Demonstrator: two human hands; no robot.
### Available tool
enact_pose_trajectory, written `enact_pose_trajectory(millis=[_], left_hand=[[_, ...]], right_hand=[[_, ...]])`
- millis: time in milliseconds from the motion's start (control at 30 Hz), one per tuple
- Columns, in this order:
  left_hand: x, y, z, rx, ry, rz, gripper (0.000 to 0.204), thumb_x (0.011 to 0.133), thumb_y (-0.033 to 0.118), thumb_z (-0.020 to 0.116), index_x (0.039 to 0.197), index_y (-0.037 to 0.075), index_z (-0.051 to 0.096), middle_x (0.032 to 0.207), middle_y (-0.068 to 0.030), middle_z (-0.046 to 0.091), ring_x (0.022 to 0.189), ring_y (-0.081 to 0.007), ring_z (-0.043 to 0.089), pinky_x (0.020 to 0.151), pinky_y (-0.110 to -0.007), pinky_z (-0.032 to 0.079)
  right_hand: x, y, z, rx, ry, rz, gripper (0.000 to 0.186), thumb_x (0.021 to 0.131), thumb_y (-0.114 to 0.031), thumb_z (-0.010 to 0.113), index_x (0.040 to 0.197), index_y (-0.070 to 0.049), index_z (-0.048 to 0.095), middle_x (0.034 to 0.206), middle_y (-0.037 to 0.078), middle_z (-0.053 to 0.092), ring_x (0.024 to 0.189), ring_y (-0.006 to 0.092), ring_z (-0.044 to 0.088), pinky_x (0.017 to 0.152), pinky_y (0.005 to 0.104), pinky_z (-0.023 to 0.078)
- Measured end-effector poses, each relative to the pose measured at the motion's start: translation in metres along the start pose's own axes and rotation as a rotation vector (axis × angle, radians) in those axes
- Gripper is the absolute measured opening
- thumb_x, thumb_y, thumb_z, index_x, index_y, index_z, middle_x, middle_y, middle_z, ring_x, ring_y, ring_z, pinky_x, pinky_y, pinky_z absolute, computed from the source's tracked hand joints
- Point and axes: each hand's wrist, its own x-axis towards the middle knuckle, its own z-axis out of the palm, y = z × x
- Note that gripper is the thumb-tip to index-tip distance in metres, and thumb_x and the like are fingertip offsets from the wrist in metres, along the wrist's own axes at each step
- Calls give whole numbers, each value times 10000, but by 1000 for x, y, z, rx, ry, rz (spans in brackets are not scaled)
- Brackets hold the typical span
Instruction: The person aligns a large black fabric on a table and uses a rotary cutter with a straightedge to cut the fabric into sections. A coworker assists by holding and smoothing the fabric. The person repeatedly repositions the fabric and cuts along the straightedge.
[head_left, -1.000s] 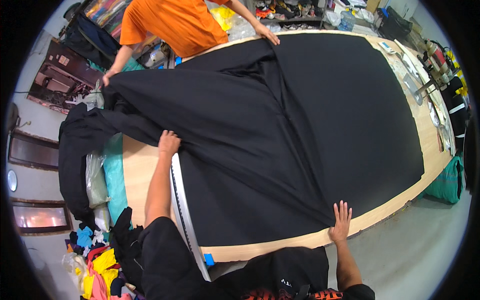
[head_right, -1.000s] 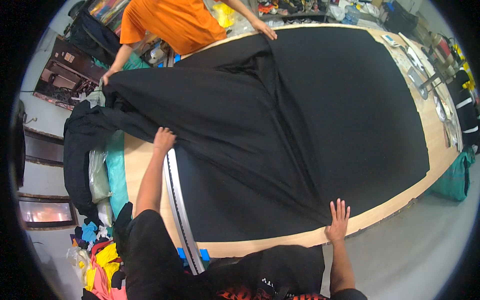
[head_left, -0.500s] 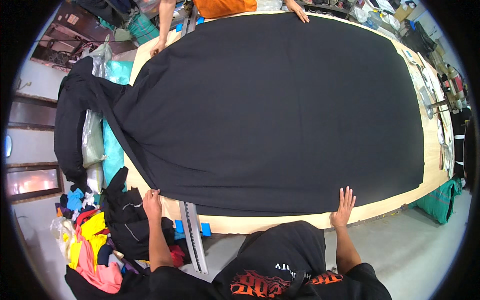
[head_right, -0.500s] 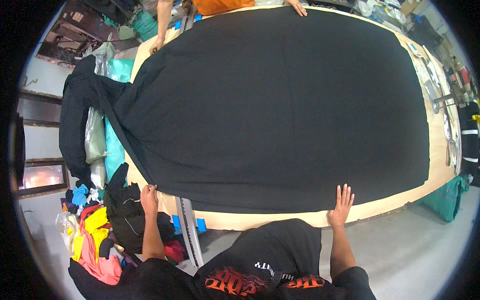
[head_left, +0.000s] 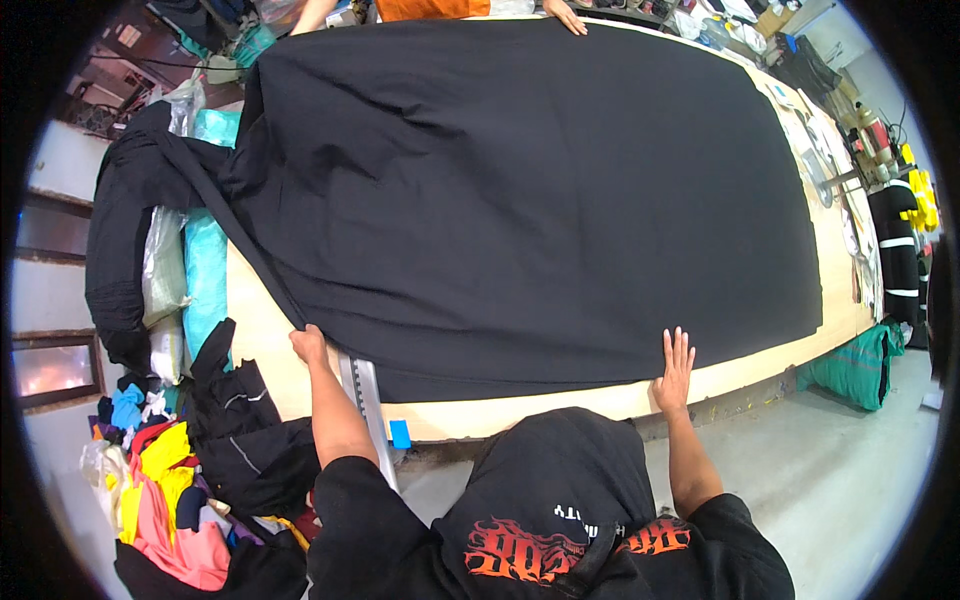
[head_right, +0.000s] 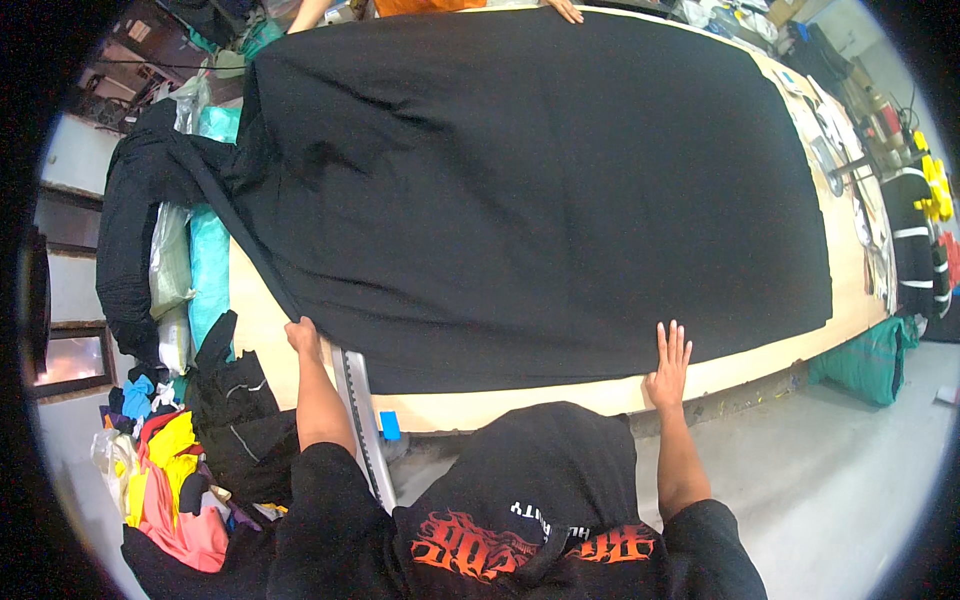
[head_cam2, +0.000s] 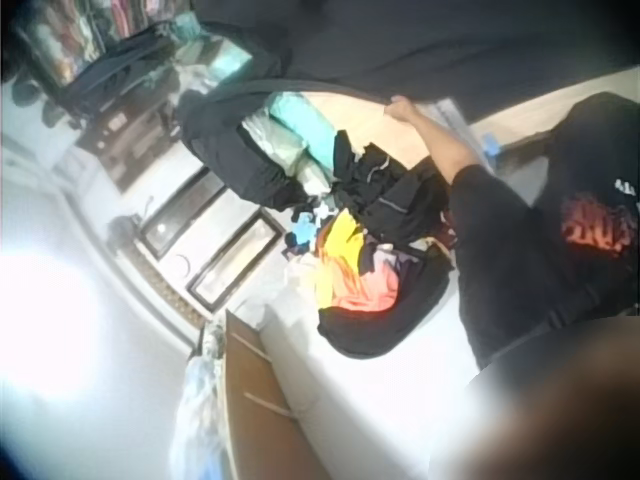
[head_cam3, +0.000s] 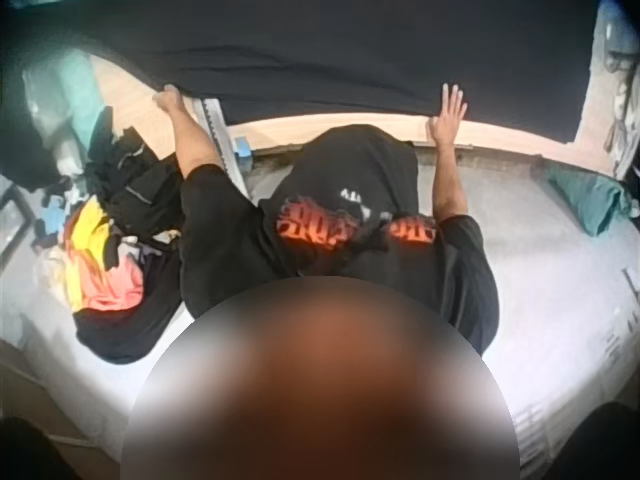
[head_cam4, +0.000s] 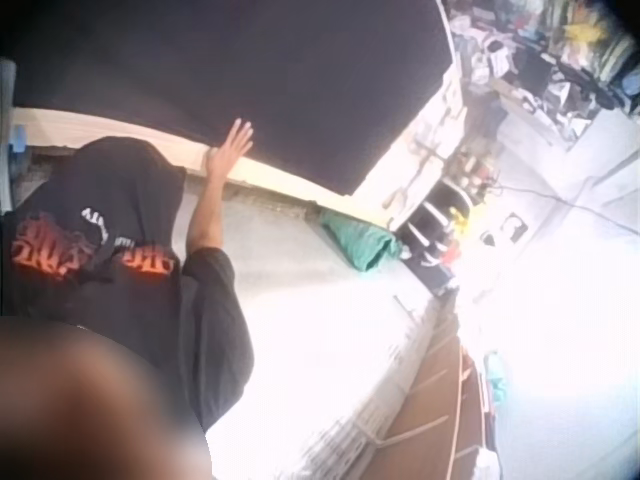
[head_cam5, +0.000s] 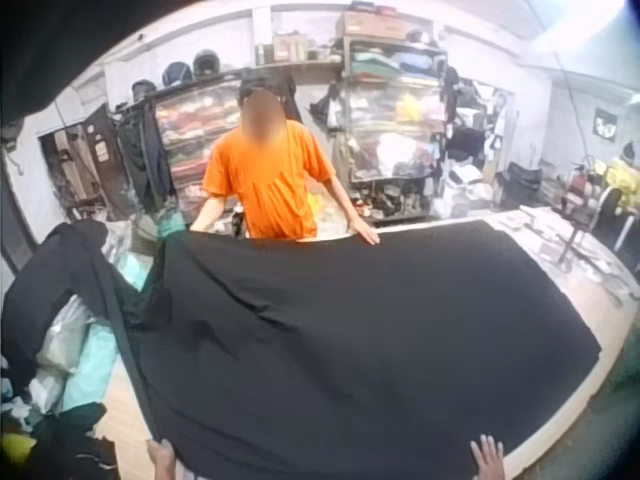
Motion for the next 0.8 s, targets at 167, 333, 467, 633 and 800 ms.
enact_pose_trajectory(millis=[167, 333, 467, 633, 800], left_hand=[[-29, -44, -31, -19, 236, 42, 475, 1140, 372, 590, 1242, -54, 774, 1210, -322, 789, 1132, -549, 733, 1009, -606, 550], [-73, -106, -73, 69, 262, 84, 552, 1160, 451, 549, 1180, -43, 794, 1124, -324, 794, 1044, -560, 738, 940, -633, 543], [-85, -122, -68, 115, 155, 5, 602, 1181, 509, 474, 1166, 9, 808, 1119, -300, 800, 1059, -546, 744, 945, -634, 553], [-98, -110, -61, 144, 74, 57, 598, 1198, 523, 428, 1225, 37, 776, 1130, -284, 800, 1071, -542, 739, 932, -635, 558], [-114, -96, -45, 195, 43, 181, 580, 1215, 500, 391, 1202, 53, 761, 1147, -267, 801, 1077, -531, 743, 901, -629, 575]], right_hand=[[-1, 0, -1, -42, -57, 49, 1211, 723, 119, 594, 1822, -237, 230, 1900, 104, 157, 1756, 328, 118, 1436, 568, 67], [-4, 1, -3, -15, -12, -9, 1195, 745, 125, 578, 1825, -229, 209, 1898, 106, 157, 1757, 321, 115, 1439, 558, 84], [-7, 3, -7, -66, -70, -17, 1212, 775, 121, 640, 1831, -232, 160, 1903, 103, 126, 1758, 320, 109, 1441, 551, 105], [-8, 6, -11, -163, -149, 18, 1230, 822, 86, 746, 1834, -248, 131, 1910, 95, 83, 1759, 317, 96, 1441, 541, 123], [-11, 5, -8, -118, -102, -1, 1218, 840, 83, 747, 1834, -251, 128, 1909, 102, 82, 1759, 320, 94, 1439, 540, 124]])
